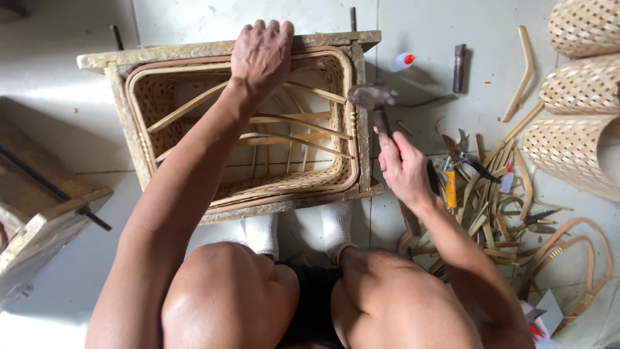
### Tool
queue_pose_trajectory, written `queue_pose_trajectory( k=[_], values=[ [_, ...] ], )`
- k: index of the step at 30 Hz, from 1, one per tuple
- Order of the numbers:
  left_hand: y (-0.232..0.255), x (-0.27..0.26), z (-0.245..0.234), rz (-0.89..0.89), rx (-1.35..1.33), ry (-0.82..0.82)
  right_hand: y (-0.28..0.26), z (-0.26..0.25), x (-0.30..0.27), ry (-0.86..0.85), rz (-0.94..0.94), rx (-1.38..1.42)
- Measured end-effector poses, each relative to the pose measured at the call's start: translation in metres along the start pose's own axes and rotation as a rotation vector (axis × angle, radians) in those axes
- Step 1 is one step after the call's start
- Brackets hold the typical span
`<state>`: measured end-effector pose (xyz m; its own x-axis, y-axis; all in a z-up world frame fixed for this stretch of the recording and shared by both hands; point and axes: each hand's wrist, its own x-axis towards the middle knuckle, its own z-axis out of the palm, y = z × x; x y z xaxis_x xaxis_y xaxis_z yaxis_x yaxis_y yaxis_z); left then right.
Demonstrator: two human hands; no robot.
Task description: The person weaves a rectangular basket by inserting thin bamboo strips into a wooden mold. They use a hammer and pliers to secure and trim the strips, working on the basket's rim and sides.
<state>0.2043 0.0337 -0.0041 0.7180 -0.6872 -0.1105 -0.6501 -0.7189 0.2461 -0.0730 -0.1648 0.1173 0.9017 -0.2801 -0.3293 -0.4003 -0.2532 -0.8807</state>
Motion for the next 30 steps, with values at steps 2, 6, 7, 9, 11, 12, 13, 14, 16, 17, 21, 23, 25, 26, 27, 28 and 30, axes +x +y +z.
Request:
queue_pose_trajectory(
  k=[2, 6, 7, 9, 11, 12, 13, 14, 16, 17, 21, 23, 25, 26, 27, 28, 30],
  values=[
    [-0.001, -0.001, 0.0, -0.02, -0.01, -0.009, -0.011, -0.004, 0.013, -0.015, 0.148, 0.014],
    [0.002, 0.002, -0.001, -0.008, -0.017, 0.022, -0.039, -0.011, 0.042, 0.015, -0.009, -0.071],
    [0.001, -0.001, 0.0, -0.004, -0.013, 0.03, -0.044, -0.01, 0.05, 0.013, -0.025, -0.055],
    [0.002, -0.004, -0.003, -0.008, -0.004, 0.049, -0.053, 0.0, 0.067, -0.013, -0.005, -0.058],
    [0.004, -0.004, -0.011, -0.018, -0.007, 0.033, -0.06, 0.008, 0.083, -0.066, 0.06, -0.104],
    [0.005, -0.005, -0.014, -0.031, -0.017, 0.005, -0.063, 0.007, 0.087, -0.075, -0.004, -0.163],
    [0.005, -0.007, -0.015, -0.044, -0.028, -0.03, -0.064, 0.006, 0.089, -0.086, -0.064, -0.218],
    [0.005, -0.005, -0.016, -0.052, -0.027, -0.061, -0.065, 0.005, 0.091, -0.098, -0.123, -0.272],
    [0.004, -0.001, -0.011, -0.069, -0.028, -0.128, -0.063, 0.011, 0.098, -0.108, -0.104, -0.27],
    [0.003, -0.001, -0.006, -0.054, 0.005, -0.095, -0.063, 0.014, 0.102, -0.119, -0.102, -0.265],
    [-0.004, 0.008, 0.025, -0.001, 0.096, 0.125, -0.073, 0.015, 0.093, -0.115, 0.05, -0.177],
    [-0.007, 0.009, 0.033, 0.01, 0.071, 0.212, -0.074, 0.015, 0.09, -0.112, 0.108, -0.165],
    [-0.005, 0.009, 0.03, 0.019, -0.001, 0.242, -0.071, 0.009, 0.08, -0.125, -0.035, -0.201],
    [-0.006, 0.008, 0.025, -0.01, -0.047, 0.12, -0.065, 0.007, 0.071, -0.072, -0.01, -0.208],
    [-0.004, 0.007, 0.023, -0.041, -0.104, -0.002, -0.057, 0.005, 0.057, -0.018, 0.02, -0.219],
    [-0.003, 0.008, 0.022, -0.073, -0.163, -0.124, -0.047, 0.001, 0.042, 0.044, -0.031, -0.22],
    [-0.004, 0.01, 0.021, -0.033, -0.121, 0.007, -0.017, -0.009, 0.004, 0.161, -0.098, -0.233]
  ],
)
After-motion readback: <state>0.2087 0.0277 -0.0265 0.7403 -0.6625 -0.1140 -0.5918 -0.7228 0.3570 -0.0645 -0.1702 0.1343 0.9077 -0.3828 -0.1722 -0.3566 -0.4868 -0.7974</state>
